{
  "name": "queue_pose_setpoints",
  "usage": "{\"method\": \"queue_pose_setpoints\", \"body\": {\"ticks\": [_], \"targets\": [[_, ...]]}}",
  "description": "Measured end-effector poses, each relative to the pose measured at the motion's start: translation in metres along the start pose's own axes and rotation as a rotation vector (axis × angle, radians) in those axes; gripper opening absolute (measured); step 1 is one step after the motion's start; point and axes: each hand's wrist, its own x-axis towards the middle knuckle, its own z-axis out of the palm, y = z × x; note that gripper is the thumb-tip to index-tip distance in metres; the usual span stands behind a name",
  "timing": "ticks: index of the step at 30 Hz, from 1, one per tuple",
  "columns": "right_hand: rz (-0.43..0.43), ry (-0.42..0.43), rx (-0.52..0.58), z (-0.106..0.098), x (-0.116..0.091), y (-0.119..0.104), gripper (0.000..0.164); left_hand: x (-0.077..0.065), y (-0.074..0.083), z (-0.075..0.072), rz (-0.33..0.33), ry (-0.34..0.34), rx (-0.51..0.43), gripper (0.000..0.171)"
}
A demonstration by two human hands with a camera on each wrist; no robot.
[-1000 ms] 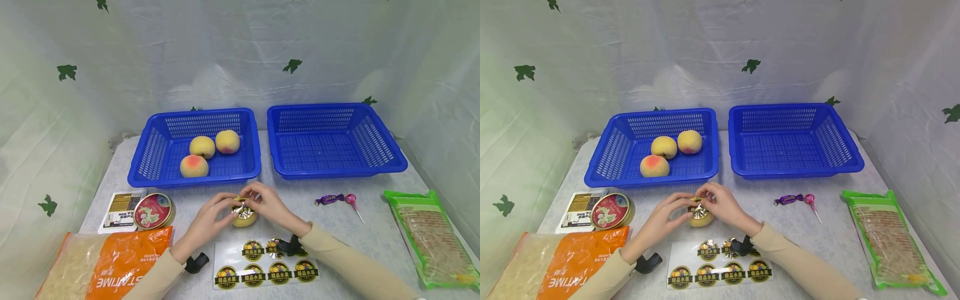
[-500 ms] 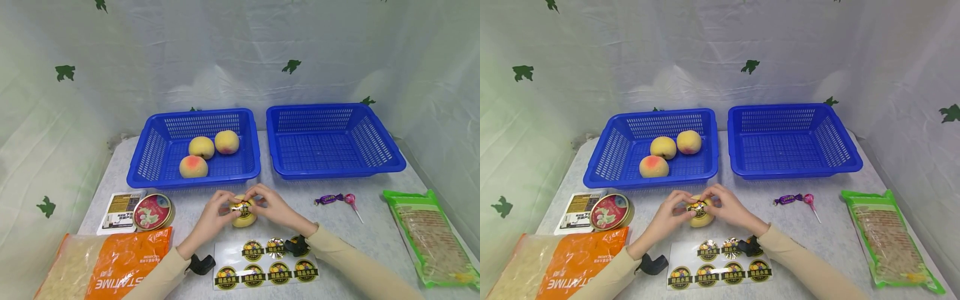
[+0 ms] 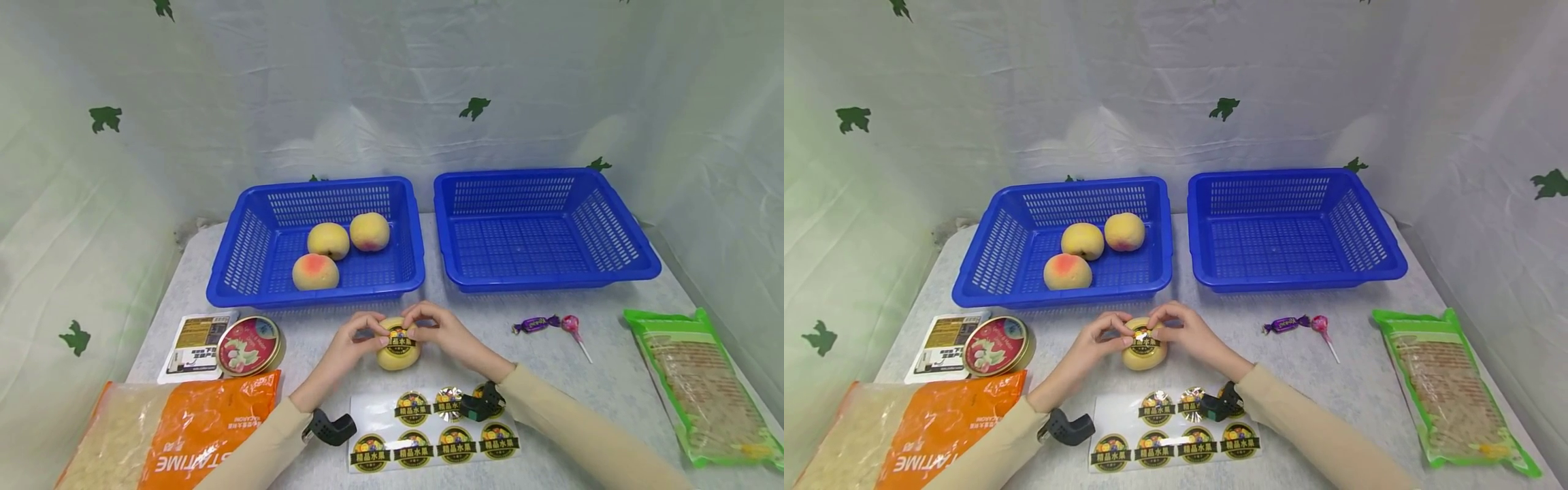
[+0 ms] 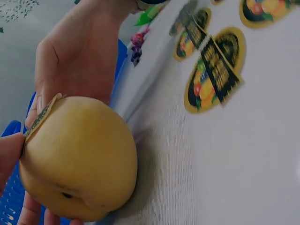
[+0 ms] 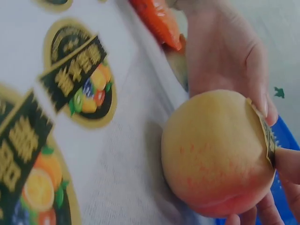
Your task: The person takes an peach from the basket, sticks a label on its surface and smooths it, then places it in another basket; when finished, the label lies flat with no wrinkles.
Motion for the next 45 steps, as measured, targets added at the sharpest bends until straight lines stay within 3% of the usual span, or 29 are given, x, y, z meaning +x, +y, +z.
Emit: {"method": "queue_pose_setpoints", "body": {"ticks": [6,14,20,27,34,40,45], "targets": [[0.061,0.03,0.08,0.001,0.001,0.0,0.012,0.002,-0.009,0.002,-0.049,0.008,-0.114,0.013],[0.074,0.016,0.094,0.001,0.002,-0.001,0.015,0.003,-0.009,-0.001,-0.03,-0.025,-0.128,0.016],[0.075,0.02,0.112,0.003,0.004,-0.001,0.014,0.005,-0.011,0.0,-0.004,-0.011,-0.114,0.016],[0.01,-0.043,0.024,0.001,0.001,-0.001,0.013,0.0,-0.01,0.001,-0.02,0.003,-0.104,0.015],[-0.082,-0.118,-0.146,0.007,-0.01,-0.026,0.028,-0.009,0.019,0.003,-0.066,0.01,-0.131,0.013],[-0.161,-0.077,-0.21,0.006,-0.002,-0.002,0.028,-0.009,0.017,0.004,-0.036,0.039,-0.116,0.011],[-0.177,-0.095,-0.199,0.004,-0.003,0.001,0.027,-0.004,-0.001,0.005,-0.002,0.038,-0.107,0.013]]}}
